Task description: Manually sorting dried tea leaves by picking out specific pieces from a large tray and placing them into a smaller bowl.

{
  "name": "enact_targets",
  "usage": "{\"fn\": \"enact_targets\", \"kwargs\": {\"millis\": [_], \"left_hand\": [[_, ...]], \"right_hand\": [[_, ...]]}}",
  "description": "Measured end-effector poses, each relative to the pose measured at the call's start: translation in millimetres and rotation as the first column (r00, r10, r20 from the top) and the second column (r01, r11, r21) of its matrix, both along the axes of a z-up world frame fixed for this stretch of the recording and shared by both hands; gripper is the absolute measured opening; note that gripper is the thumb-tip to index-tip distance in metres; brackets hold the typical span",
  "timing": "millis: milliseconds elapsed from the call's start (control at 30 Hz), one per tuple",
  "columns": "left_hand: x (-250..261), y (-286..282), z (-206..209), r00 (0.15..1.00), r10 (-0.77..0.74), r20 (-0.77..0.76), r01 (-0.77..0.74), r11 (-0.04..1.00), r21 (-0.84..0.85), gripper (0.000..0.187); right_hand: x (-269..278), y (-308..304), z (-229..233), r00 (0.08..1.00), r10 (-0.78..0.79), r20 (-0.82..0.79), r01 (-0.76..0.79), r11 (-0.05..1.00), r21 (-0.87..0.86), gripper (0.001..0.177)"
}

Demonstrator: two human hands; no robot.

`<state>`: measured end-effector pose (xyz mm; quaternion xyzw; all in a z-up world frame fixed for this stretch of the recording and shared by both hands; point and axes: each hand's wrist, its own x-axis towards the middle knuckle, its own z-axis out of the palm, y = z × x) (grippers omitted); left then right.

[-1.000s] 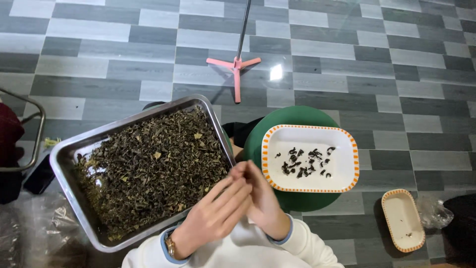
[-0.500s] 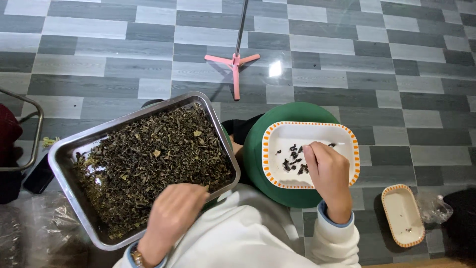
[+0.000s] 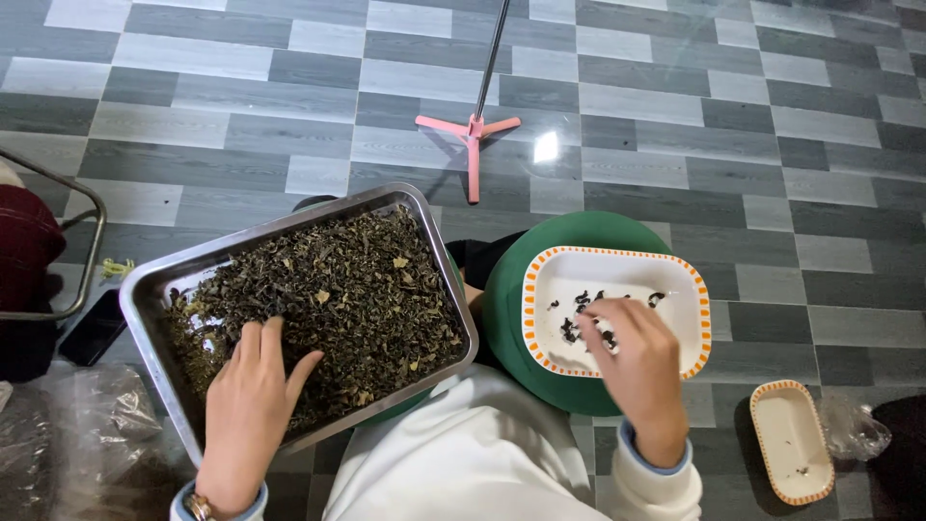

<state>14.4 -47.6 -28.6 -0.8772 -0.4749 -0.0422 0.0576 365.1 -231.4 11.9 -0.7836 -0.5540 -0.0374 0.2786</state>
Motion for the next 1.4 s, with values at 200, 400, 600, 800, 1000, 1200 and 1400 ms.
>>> {"fn": "enact_targets", "kwargs": {"millis": [200,400,600,800,1000,1200,1400], "left_hand": [[-5.3,3.5,1.5,0.993,-0.020,0.117,0.039,0.986,-0.159,0.052],[-9.3,11.0,16.3,0.955,-0.085,0.284,0.136,0.977,-0.166,0.039],[-10.9,29.3,35.8,0.936,-0.151,0.318,0.194,0.975,-0.109,0.019],[-7.8,58.5,43.0,0.920,-0.224,0.323,0.267,0.959,-0.096,0.015],[1.9,73.9,40.8,0.890,-0.299,0.345,0.336,0.940,-0.051,0.024],[14.9,81.5,22.5,0.908,-0.285,0.307,0.362,0.902,-0.234,0.043],[17.4,80.0,17.7,0.912,-0.335,0.238,0.376,0.914,-0.155,0.034]], "right_hand": [[-41.8,15.0,-2.0,0.958,0.285,-0.027,-0.281,0.954,0.105,0.013],[-75.3,27.6,7.0,0.879,0.452,-0.154,-0.444,0.892,0.086,0.014],[-82.7,27.4,-0.3,0.882,0.446,-0.152,-0.445,0.894,0.043,0.015],[-84.7,29.1,-3.2,0.888,0.437,-0.141,-0.435,0.899,0.050,0.017],[-79.8,28.1,-9.1,0.908,0.398,-0.129,-0.397,0.917,0.031,0.015],[-73.3,29.4,-8.2,0.898,0.421,-0.125,-0.415,0.907,0.072,0.014],[-72.4,27.3,-3.2,0.881,0.449,-0.147,-0.434,0.892,0.126,0.014]]}}
